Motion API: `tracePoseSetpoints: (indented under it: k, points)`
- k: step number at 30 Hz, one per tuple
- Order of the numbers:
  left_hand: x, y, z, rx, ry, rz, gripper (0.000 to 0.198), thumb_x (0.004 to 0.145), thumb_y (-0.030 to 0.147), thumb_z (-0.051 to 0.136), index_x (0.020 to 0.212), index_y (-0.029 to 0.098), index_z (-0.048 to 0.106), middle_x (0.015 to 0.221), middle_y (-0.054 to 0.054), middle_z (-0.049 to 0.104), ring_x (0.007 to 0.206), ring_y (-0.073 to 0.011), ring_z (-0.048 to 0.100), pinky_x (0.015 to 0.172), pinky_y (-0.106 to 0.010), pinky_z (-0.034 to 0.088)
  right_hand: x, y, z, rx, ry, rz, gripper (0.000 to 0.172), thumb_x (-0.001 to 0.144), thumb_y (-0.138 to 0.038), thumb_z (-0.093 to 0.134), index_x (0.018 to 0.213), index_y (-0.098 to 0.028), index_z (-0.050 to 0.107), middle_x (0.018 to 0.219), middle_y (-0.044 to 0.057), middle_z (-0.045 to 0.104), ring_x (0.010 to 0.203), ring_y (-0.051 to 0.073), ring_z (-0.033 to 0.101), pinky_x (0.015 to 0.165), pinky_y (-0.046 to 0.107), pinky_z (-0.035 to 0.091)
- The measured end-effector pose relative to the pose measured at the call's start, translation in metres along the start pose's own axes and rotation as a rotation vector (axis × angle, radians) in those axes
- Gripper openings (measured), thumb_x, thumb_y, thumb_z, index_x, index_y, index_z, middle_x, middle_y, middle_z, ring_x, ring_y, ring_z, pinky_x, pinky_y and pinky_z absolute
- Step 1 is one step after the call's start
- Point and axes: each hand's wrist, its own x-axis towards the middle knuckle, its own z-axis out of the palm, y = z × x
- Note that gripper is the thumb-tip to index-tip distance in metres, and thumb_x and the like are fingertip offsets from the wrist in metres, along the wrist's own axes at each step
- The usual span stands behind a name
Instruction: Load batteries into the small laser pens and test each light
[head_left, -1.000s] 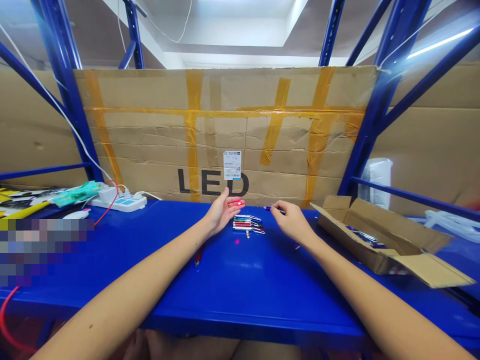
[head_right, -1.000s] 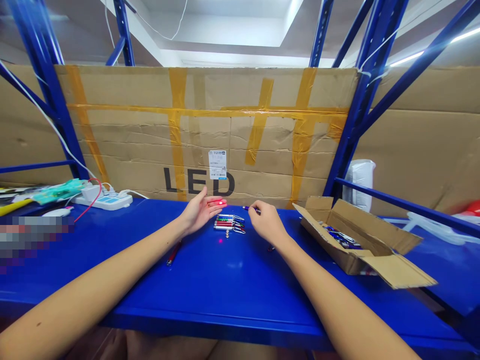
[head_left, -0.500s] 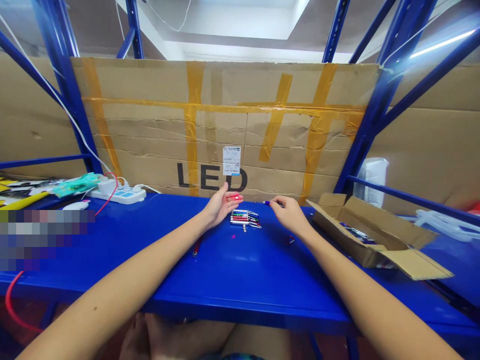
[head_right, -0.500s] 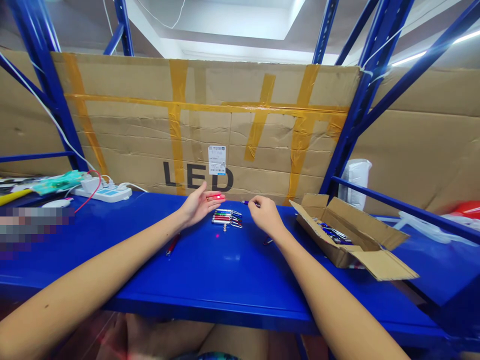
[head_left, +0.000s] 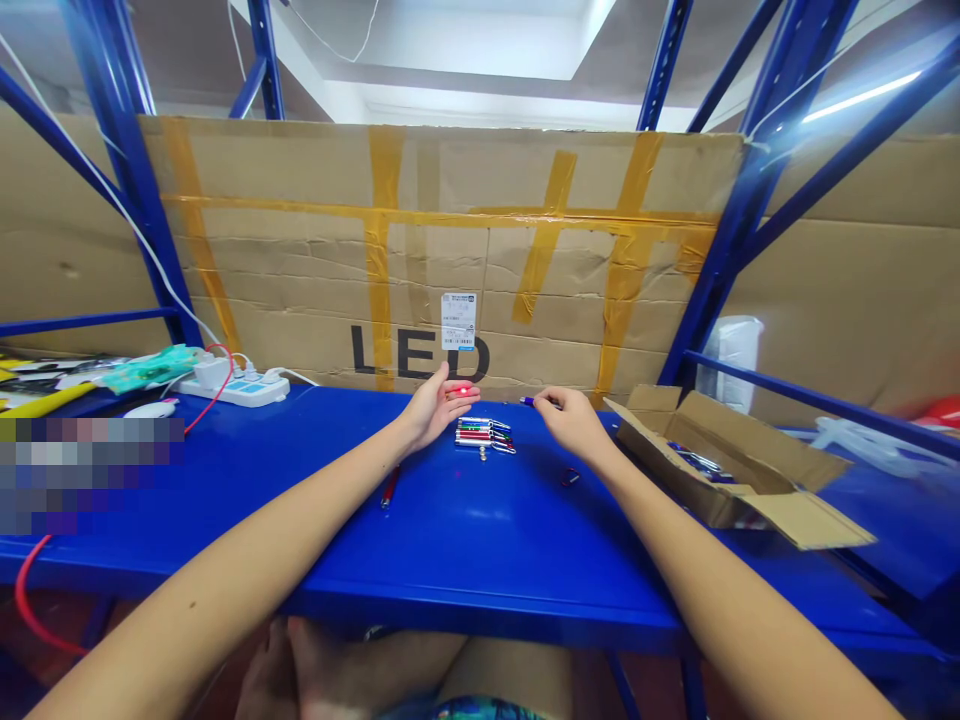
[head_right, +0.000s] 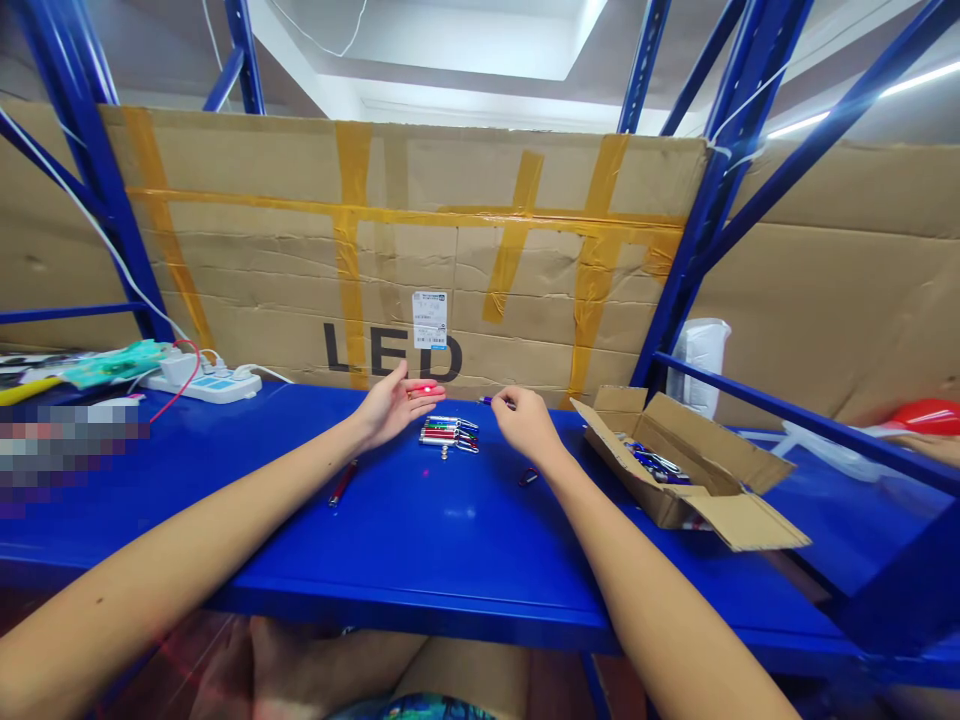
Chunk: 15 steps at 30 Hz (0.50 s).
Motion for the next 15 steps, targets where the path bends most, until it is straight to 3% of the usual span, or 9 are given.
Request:
tracePoseSetpoints:
  k: [11,15]
  points:
    - [0.000,-0.003,0.000,0.055,-0.040,0.022,0.059,0.091,0.061,0.040,0.100,0.008,0.065,0.117,-0.022,0.065,0.113,-0.0296,0.061,0.104,-0.041,0.042,-0.003,-0.005,0.004,0.011,-0.052,-0.027,0.025,0.084,-0.030,0.048,0.073,-0.016,0.067,0.075,0.005,0.071,0.073,0.019,0.060,0.067,0.028,0.042]
    - [-0.004,-0.006,0.005,0.225,-0.052,0.105,0.038,0.087,0.047,0.056,0.096,0.010,0.066,0.107,-0.018,0.069,0.095,-0.0278,0.068,0.093,-0.045,0.049,-0.005,-0.008,0.011,0.092,-0.123,-0.099,0.025,0.088,-0.028,0.048,0.090,-0.016,0.070,0.093,0.006,0.074,0.086,0.020,0.064,0.078,0.029,0.045]
